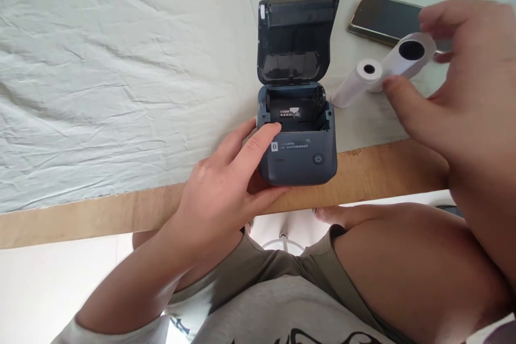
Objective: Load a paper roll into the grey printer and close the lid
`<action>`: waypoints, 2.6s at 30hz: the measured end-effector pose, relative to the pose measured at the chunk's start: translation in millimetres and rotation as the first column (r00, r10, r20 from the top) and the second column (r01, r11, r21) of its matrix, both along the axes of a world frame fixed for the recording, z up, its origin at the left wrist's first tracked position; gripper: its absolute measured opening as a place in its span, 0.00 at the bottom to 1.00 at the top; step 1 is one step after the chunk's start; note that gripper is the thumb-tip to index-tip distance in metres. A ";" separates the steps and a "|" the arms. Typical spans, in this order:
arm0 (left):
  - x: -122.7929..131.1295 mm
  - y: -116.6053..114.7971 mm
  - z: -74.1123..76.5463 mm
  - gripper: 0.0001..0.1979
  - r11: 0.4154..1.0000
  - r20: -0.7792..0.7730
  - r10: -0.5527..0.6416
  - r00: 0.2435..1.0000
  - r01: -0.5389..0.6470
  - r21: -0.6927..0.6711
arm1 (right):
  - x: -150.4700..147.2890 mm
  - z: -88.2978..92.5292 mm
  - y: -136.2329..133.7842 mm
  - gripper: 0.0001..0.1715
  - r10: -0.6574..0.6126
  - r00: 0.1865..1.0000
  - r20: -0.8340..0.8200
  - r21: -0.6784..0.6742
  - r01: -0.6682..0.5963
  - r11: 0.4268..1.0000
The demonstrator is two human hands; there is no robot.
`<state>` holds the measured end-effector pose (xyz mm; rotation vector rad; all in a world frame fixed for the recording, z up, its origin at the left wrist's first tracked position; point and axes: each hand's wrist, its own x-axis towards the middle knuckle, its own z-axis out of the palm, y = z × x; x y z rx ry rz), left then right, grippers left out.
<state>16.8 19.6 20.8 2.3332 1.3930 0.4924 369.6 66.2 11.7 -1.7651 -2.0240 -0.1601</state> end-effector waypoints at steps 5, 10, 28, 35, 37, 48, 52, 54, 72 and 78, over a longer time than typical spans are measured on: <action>0.5 -1.3 -1.8 0.36 0.999 0.015 0.005 1.000 -0.005 0.033 | -30.0 -1.4 -9.1 0.30 0.141 0.981 0.135 0.130 -0.158 0.979; -0.1 -0.9 -4.7 0.35 0.999 0.046 0.014 0.999 -0.016 0.040 | -34.8 -5.2 0.6 0.33 0.057 0.994 0.095 -0.121 -0.045 0.992; 1.8 -8.5 -4.2 0.38 0.989 0.023 -0.044 0.999 0.040 0.142 | -40.0 -0.5 -16.0 0.22 0.473 0.881 -0.021 0.040 -0.472 0.880; -0.5 -4.8 -1.6 0.38 0.981 -0.034 -0.114 0.993 0.118 0.157 | -38.1 -1.1 -15.7 0.24 0.467 0.882 -0.066 0.008 -0.467 0.884; -1.4 -5.3 -1.7 0.39 0.980 -0.034 -0.118 0.992 0.122 0.160 | -39.2 -0.2 -16.4 0.26 0.443 0.892 -0.088 0.006 -0.444 0.896; 0.3 -4.8 -6.0 0.48 0.971 -0.051 -0.122 0.991 0.129 0.199 | -30.1 -4.4 -9.2 0.24 0.478 0.870 -0.123 -0.077 -0.488 0.869; 0.2 -5.4 -5.0 0.45 0.974 -0.072 -0.105 0.992 0.117 0.193 | -30.4 -4.8 -10.7 0.22 0.452 0.884 -0.123 -0.072 -0.462 0.884; 0.4 -5.7 -4.9 0.45 0.972 -0.068 -0.115 0.991 0.126 0.200 | -30.7 -4.2 -12.0 0.21 0.439 0.889 -0.128 -0.066 -0.449 0.891; -0.4 -8.2 -5.8 0.43 0.984 -0.060 -0.089 0.994 0.097 0.148 | -31.4 -3.6 -9.9 0.24 0.448 0.876 -0.177 -0.086 -0.467 0.880; -1.5 -10.0 -9.8 0.42 0.984 -0.069 -0.064 0.996 0.074 0.163 | -32.1 4.2 -18.9 0.31 0.339 0.894 -0.292 -0.079 -0.376 0.923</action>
